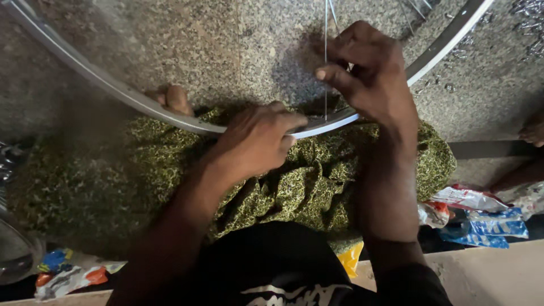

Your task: The person threads spokes through the hub of a bicycle wheel and attaches them to the rim by hand while sitting on the floor.

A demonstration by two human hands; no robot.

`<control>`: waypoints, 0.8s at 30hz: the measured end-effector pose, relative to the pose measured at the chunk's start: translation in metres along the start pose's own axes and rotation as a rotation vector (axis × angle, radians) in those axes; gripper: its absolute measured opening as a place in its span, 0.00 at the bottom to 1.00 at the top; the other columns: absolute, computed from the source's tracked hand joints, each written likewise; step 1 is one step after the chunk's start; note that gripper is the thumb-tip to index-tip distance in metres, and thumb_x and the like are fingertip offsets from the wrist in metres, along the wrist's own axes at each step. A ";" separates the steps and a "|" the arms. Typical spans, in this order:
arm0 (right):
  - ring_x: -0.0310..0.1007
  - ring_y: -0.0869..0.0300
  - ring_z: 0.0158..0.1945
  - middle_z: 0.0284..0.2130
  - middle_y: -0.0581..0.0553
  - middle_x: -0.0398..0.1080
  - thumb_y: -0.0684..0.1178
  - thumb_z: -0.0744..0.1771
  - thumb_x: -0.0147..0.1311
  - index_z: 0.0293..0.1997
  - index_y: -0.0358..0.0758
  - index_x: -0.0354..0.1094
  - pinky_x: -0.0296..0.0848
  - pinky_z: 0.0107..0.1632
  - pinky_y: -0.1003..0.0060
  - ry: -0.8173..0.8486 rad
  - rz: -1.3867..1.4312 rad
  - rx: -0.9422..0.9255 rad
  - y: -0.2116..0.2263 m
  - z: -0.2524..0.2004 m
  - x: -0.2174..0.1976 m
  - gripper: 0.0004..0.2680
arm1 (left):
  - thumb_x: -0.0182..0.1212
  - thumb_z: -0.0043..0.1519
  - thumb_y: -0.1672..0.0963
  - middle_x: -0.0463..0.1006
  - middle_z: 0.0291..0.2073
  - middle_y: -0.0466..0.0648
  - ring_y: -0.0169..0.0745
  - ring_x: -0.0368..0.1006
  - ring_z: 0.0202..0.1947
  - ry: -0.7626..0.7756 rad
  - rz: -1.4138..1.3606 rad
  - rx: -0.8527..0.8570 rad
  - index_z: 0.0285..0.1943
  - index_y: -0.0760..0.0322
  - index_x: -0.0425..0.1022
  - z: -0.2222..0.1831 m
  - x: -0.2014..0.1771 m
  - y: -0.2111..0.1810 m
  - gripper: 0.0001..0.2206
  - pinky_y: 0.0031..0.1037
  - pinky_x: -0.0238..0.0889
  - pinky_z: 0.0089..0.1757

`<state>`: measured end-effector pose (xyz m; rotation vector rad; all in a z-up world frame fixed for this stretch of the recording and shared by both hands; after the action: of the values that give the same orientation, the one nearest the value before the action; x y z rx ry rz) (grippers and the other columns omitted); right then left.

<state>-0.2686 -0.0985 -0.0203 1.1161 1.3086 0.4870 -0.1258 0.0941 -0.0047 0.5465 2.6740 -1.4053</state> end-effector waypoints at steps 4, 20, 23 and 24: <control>0.69 0.57 0.37 0.35 0.41 0.73 0.49 0.69 0.68 0.54 0.30 0.77 0.67 0.36 0.61 -0.001 -0.004 -0.053 -0.005 -0.001 0.002 0.13 | 0.55 0.69 0.53 0.78 0.39 0.60 0.55 0.76 0.36 0.006 -0.301 -0.144 0.57 0.70 0.72 0.026 0.014 -0.007 0.15 0.45 0.70 0.37; 0.79 0.57 0.49 0.44 0.42 0.76 0.42 0.70 0.59 0.55 0.34 0.66 0.80 0.51 0.61 0.014 0.185 0.345 0.026 0.000 -0.015 0.10 | 0.53 0.68 0.51 0.77 0.27 0.60 0.58 0.75 0.29 -0.147 -0.178 -0.093 0.41 0.68 0.73 0.047 0.037 0.003 0.14 0.47 0.65 0.34; 0.78 0.57 0.41 0.37 0.42 0.76 0.39 0.68 0.55 0.62 0.39 0.62 0.77 0.43 0.60 0.076 0.041 0.557 0.026 -0.003 -0.020 0.15 | 0.53 0.69 0.51 0.76 0.25 0.60 0.57 0.75 0.27 -0.140 -0.115 -0.078 0.38 0.69 0.72 0.041 0.029 0.000 0.15 0.48 0.64 0.34; 0.79 0.57 0.42 0.38 0.43 0.76 0.40 0.69 0.54 0.59 0.38 0.64 0.78 0.43 0.60 0.048 0.084 0.536 0.026 -0.003 -0.019 0.12 | 0.53 0.69 0.51 0.76 0.25 0.60 0.57 0.75 0.27 -0.137 -0.105 -0.086 0.37 0.68 0.72 0.040 0.028 -0.001 0.16 0.48 0.64 0.34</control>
<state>-0.2686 -0.1014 0.0117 1.6138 1.4832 0.2246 -0.1565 0.0690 -0.0335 0.2958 2.6729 -1.2926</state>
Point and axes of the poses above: each hand's wrist, its own z-axis towards the middle knuckle, its own x-axis out of the palm, y = z × x, the point moved 1 cm from there along z, towards the middle knuckle
